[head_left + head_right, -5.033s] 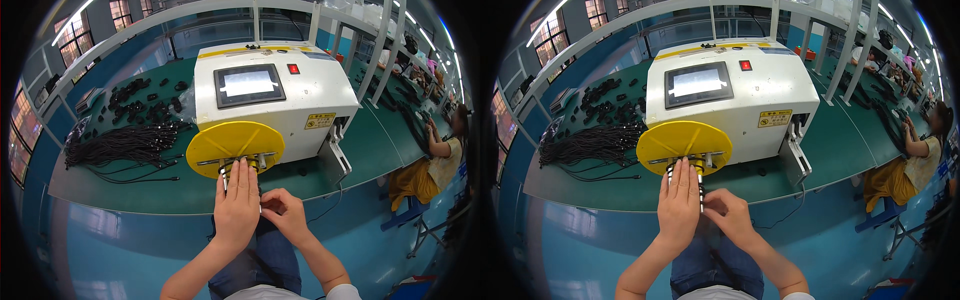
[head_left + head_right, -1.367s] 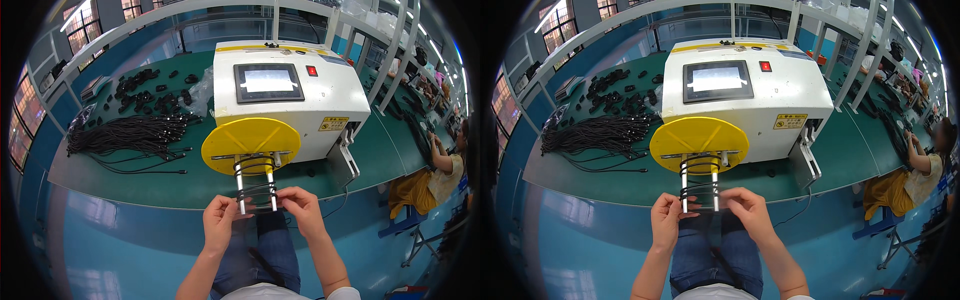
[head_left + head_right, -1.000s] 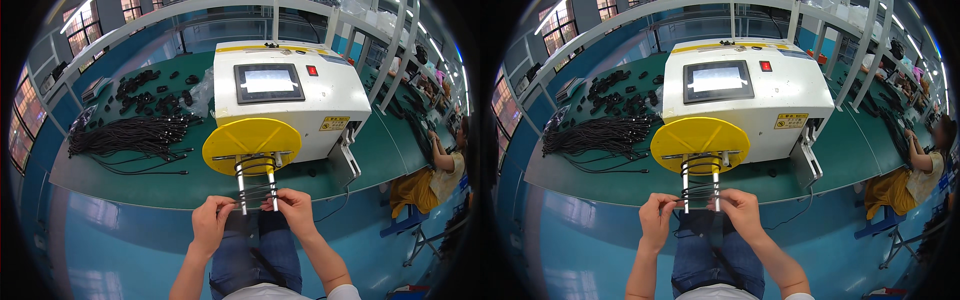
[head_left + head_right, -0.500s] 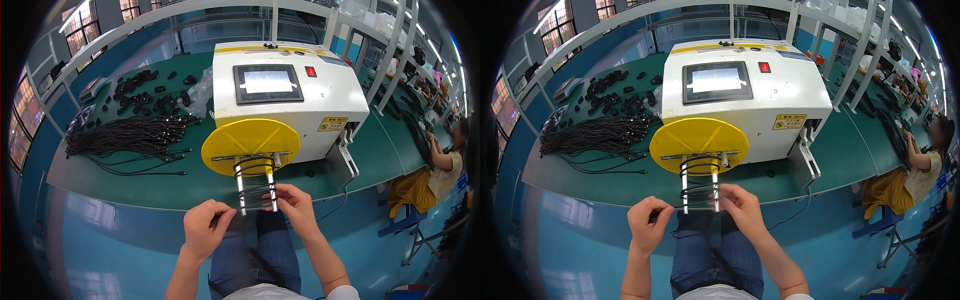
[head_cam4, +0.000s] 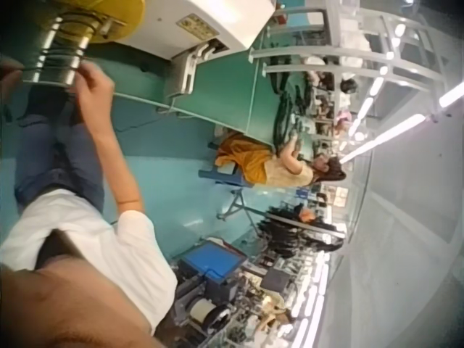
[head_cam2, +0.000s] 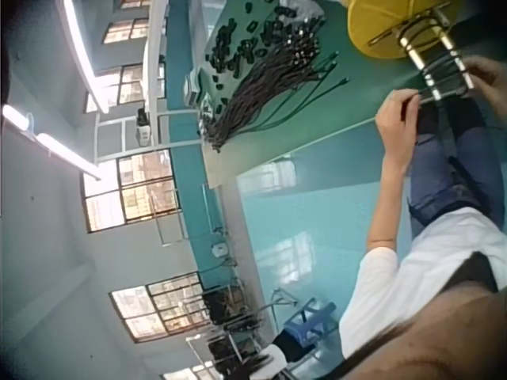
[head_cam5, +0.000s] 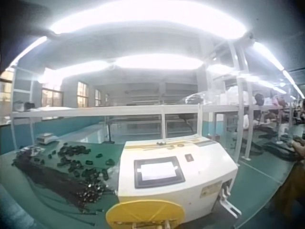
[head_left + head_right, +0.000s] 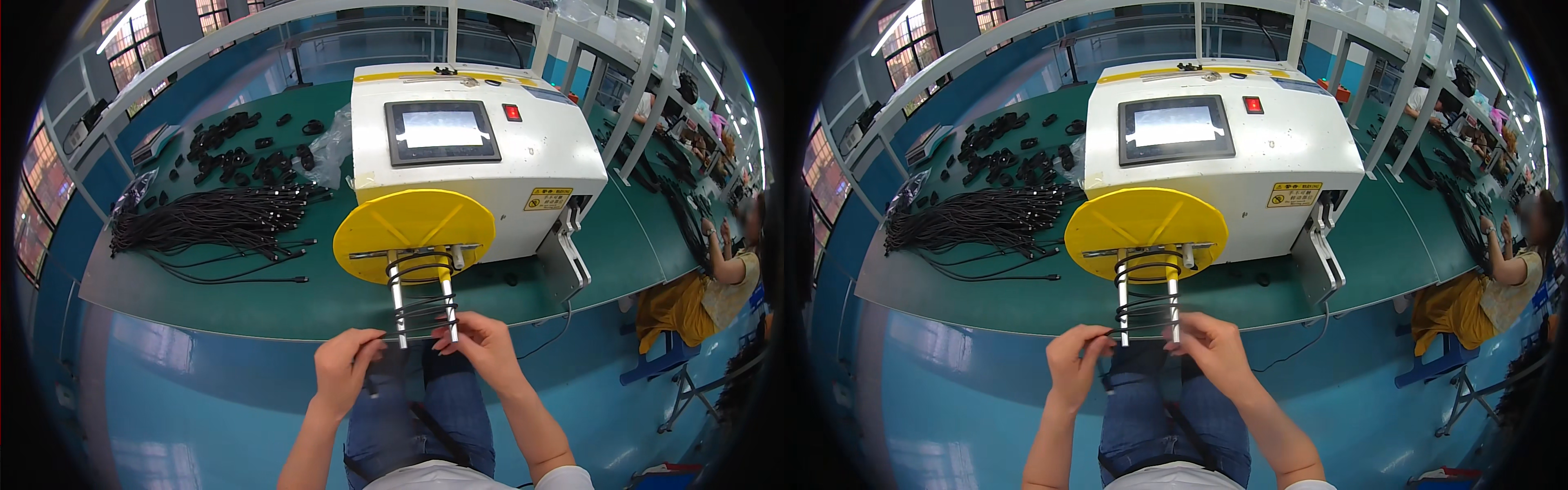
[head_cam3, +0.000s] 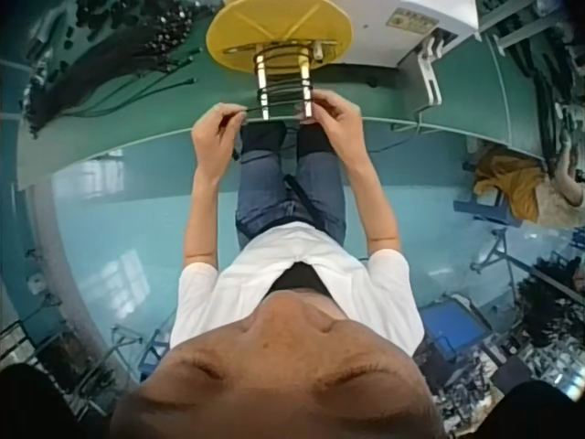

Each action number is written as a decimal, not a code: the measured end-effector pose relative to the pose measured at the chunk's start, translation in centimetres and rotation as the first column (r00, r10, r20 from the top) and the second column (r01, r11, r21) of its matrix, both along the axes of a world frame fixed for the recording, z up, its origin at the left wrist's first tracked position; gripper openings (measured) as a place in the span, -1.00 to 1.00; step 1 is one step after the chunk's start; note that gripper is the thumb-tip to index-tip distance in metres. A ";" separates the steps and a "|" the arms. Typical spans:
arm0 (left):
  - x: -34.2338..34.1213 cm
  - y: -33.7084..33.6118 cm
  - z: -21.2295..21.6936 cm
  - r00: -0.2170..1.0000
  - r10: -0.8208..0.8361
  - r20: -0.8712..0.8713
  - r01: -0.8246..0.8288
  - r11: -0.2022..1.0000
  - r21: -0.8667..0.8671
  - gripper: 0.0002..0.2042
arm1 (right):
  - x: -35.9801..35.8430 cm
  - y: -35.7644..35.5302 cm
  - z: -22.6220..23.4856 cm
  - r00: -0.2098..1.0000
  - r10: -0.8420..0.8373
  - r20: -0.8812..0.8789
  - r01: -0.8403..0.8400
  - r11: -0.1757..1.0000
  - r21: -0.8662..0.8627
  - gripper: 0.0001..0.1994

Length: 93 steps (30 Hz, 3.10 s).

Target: Bundling sets of black wires using a specialized wire bundling machine.

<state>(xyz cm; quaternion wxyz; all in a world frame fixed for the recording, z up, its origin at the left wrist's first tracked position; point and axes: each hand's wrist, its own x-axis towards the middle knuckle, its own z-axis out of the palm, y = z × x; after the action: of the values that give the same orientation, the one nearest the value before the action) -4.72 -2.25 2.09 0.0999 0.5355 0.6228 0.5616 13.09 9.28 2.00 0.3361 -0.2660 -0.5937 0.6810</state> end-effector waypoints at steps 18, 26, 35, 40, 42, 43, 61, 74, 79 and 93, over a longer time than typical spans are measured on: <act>3.2 2.4 -1.5 0.876 -0.173 0.450 0.192 0.981 0.004 -0.85 | 3.3 1.5 2.3 1.000 0.015 0.001 -0.015 1.000 -0.009 -0.85; 1.3 0.3 0.6 0.957 -0.010 0.291 0.032 0.997 -0.071 -0.85 | 1.8 1.2 5.8 0.983 -0.076 0.168 -0.069 0.695 0.716 -0.79; 2.7 0.2 2.3 0.996 0.046 0.082 -0.059 0.985 0.162 -0.85 | -0.3 0.8 7.2 0.952 -0.188 0.242 -0.217 0.145 0.965 -0.82; 2.1 0.0 1.6 0.995 -0.064 0.079 0.056 0.993 0.101 -0.69 | -0.7 1.5 6.8 0.976 -0.131 0.173 -0.155 0.138 0.978 -0.85; 2.4 -0.4 2.9 0.997 0.018 -0.074 -0.011 0.996 0.089 -0.61 | -1.0 1.7 6.6 0.985 -0.096 0.144 -0.129 0.149 0.980 -0.85; 2.8 -0.6 4.0 0.972 0.087 -0.219 -0.071 0.994 0.081 -0.54 | -1.0 1.7 6.5 0.986 -0.089 0.138 -0.124 0.147 0.981 -0.86; 4.5 5.6 3.5 0.498 0.181 -0.848 -0.389 0.921 -0.032 -0.54 | 0.1 4.7 1.8 0.945 -0.326 -0.023 0.286 0.794 0.536 -0.83; 4.7 6.0 5.2 0.569 0.039 -0.821 -0.279 0.949 -0.148 -0.51 | -5.2 4.8 -2.3 0.919 -0.279 -0.279 0.262 0.960 -0.098 -0.84; 4.6 6.0 4.8 0.558 0.048 -0.829 -0.289 0.947 -0.139 -0.46 | -6.0 4.2 -3.6 0.854 -0.329 -0.403 0.266 0.942 -0.206 -0.90; 5.1 6.7 5.1 0.524 0.100 -0.846 -0.341 0.934 -0.101 -0.54 | -4.3 2.9 -2.4 0.876 -0.028 -0.481 -0.088 0.972 -0.217 -0.53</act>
<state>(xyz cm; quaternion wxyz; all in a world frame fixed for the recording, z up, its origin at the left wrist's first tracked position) 0.37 4.43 7.22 -0.2102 0.6343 0.7252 0.1660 8.76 12.16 -0.35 0.4288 -0.1166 -0.4118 0.7956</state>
